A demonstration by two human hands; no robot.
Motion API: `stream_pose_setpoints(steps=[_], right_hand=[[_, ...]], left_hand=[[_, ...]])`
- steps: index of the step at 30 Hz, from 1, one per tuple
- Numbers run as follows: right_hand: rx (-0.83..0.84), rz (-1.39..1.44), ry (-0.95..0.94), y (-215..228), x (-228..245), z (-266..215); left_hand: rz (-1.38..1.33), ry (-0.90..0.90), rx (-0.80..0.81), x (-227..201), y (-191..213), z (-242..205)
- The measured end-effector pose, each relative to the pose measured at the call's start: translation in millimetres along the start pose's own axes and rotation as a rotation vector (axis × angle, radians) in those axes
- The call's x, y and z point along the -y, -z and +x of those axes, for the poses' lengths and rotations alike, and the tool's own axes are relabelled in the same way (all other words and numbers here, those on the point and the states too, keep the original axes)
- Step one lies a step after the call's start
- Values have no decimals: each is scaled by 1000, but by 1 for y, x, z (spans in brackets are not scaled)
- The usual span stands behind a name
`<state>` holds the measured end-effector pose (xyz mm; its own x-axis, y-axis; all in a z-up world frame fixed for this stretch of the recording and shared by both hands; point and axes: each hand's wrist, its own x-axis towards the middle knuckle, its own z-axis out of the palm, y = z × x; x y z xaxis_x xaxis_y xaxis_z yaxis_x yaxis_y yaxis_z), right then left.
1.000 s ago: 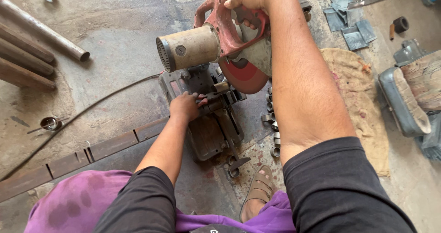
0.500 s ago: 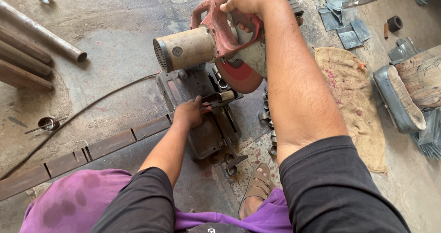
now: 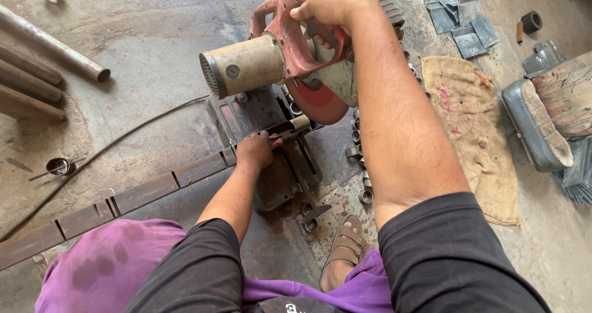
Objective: The person uses a chop saw to cut a metal pipe into small cylindrical segments. They repeatedly position the pipe, lower the saw blade to cut, and then lift the blade to reposition the pipe for the next cut.
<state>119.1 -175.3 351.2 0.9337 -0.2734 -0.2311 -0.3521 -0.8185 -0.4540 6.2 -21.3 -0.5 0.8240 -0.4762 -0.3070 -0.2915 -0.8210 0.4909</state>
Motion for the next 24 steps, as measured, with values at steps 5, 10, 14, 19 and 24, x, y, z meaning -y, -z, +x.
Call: stream_pose_setpoints(steps=[5,10,14,19,24], right_hand=[[54,-43,62,-1,-12,-5],[71,-34,52,-9,-28,-26],[53,1,27,-16,-36,-50],[10,21,48,-22,-36,-69],[42,129,23,-23,-34,-75]], left_hand=[[-18,12,-6,-2,3,-2],[-107,47,-31,-4,11,-6],[-109,41,-30,-5,11,-5],[-93,11,-57,1,8,-2],[-95,32,-24,0,7,-2]])
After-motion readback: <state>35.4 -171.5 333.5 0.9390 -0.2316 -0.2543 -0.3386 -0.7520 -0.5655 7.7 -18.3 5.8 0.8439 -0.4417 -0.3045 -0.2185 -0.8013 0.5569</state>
